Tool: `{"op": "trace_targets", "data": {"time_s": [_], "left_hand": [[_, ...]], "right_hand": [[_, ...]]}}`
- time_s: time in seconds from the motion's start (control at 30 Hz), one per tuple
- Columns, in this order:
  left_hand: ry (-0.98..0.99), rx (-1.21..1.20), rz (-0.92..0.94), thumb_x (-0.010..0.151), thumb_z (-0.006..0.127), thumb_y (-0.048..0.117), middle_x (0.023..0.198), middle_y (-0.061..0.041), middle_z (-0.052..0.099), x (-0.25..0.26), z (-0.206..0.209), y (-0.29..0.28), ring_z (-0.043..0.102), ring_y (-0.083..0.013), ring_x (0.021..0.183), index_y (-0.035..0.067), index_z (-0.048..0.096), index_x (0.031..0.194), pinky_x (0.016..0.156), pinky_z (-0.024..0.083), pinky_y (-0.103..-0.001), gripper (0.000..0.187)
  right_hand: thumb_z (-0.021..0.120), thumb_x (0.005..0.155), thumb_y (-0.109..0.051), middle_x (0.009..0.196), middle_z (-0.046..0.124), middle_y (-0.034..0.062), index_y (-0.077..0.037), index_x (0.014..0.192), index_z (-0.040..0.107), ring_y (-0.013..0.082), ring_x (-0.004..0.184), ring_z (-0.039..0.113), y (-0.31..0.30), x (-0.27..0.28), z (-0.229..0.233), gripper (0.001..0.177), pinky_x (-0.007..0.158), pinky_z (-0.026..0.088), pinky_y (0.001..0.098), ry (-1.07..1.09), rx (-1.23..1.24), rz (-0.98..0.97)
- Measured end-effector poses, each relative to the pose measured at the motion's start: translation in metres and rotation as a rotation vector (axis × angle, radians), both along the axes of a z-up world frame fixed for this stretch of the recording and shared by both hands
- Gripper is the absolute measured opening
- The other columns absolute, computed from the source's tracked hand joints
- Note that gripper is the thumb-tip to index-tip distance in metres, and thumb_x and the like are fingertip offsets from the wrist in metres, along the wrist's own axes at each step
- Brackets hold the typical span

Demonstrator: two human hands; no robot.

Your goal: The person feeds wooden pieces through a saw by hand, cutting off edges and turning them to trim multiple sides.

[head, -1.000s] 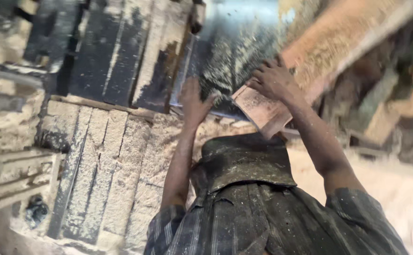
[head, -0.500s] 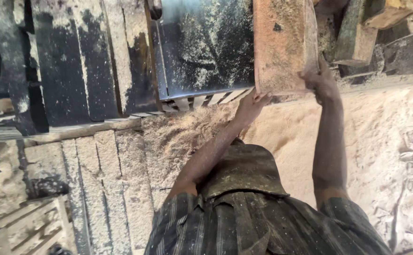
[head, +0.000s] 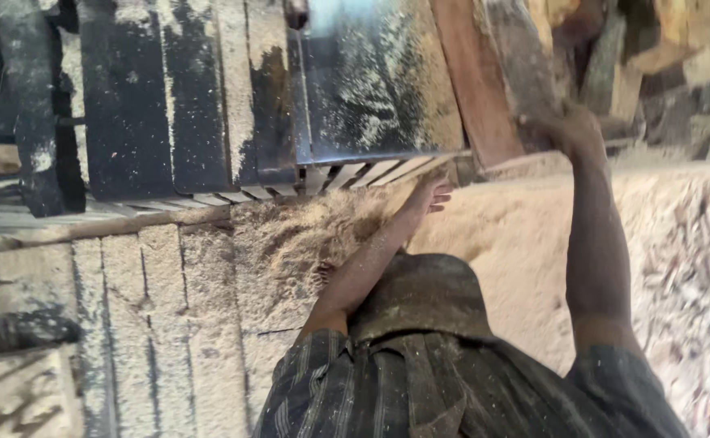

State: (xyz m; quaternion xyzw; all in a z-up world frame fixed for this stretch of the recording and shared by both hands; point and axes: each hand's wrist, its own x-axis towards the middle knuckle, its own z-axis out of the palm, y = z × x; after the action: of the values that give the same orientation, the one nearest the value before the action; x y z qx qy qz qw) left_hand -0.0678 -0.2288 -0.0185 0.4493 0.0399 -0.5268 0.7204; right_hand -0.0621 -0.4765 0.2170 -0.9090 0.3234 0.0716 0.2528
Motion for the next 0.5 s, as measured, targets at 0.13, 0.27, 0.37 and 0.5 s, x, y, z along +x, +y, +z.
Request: {"op": "trace_targets", "data": {"time_s": [0.13, 0.27, 0.37, 0.5], "left_hand": [[0.046, -0.180, 0.068, 0.091, 0.055, 0.073, 0.151, -0.026, 0.048, 0.017, -0.004, -0.064, 0.049, -0.0377, 0.138, 0.004, 0.027, 0.163, 0.112, 0.040, -0.057, 0.104], [0.266, -0.311, 0.334, 0.094, 0.075, 0.055, 0.129, -0.022, 0.035, 0.020, 0.011, -0.118, 0.046, -0.0380, 0.117, -0.006, 0.031, 0.135, 0.114, 0.047, -0.065, 0.086], [0.212, -0.303, 0.429, 0.087, 0.083, 0.048, 0.106, -0.015, 0.036, 0.020, 0.022, -0.124, 0.046, -0.0332, 0.100, -0.009, 0.048, 0.124, 0.101, 0.054, -0.063, 0.076], [0.153, 0.073, 0.423, 0.078, 0.081, 0.043, 0.115, -0.004, 0.059, 0.007, 0.048, -0.077, 0.056, -0.0244, 0.107, 0.008, 0.055, 0.125, 0.091, 0.054, -0.041, 0.064]], "right_hand": [[0.088, 0.066, -0.046, 0.135, 0.065, 0.0256, -0.006, 0.158, 0.044, 0.0351, 0.108, 0.071, 0.026, 0.002, -0.002, 0.110, 0.090, 0.057, 0.0446, -0.153, -0.050, 0.101], [0.090, 0.076, -0.055, 0.128, 0.065, 0.0357, -0.005, 0.168, 0.031, 0.0494, 0.115, 0.063, 0.062, 0.008, 0.011, 0.120, 0.096, 0.051, 0.0554, -0.060, -0.291, 0.206], [0.096, 0.061, -0.059, 0.137, 0.053, 0.0387, -0.009, 0.164, 0.022, 0.0543, 0.117, 0.058, 0.071, 0.014, 0.016, 0.136, 0.093, 0.050, 0.0564, -0.103, -0.474, 0.296], [0.088, 0.067, -0.052, 0.150, 0.051, 0.0335, -0.013, 0.169, 0.018, 0.0484, 0.128, 0.060, 0.068, -0.012, 0.002, 0.130, 0.103, 0.052, 0.0537, -0.103, -0.307, 0.282]]}}
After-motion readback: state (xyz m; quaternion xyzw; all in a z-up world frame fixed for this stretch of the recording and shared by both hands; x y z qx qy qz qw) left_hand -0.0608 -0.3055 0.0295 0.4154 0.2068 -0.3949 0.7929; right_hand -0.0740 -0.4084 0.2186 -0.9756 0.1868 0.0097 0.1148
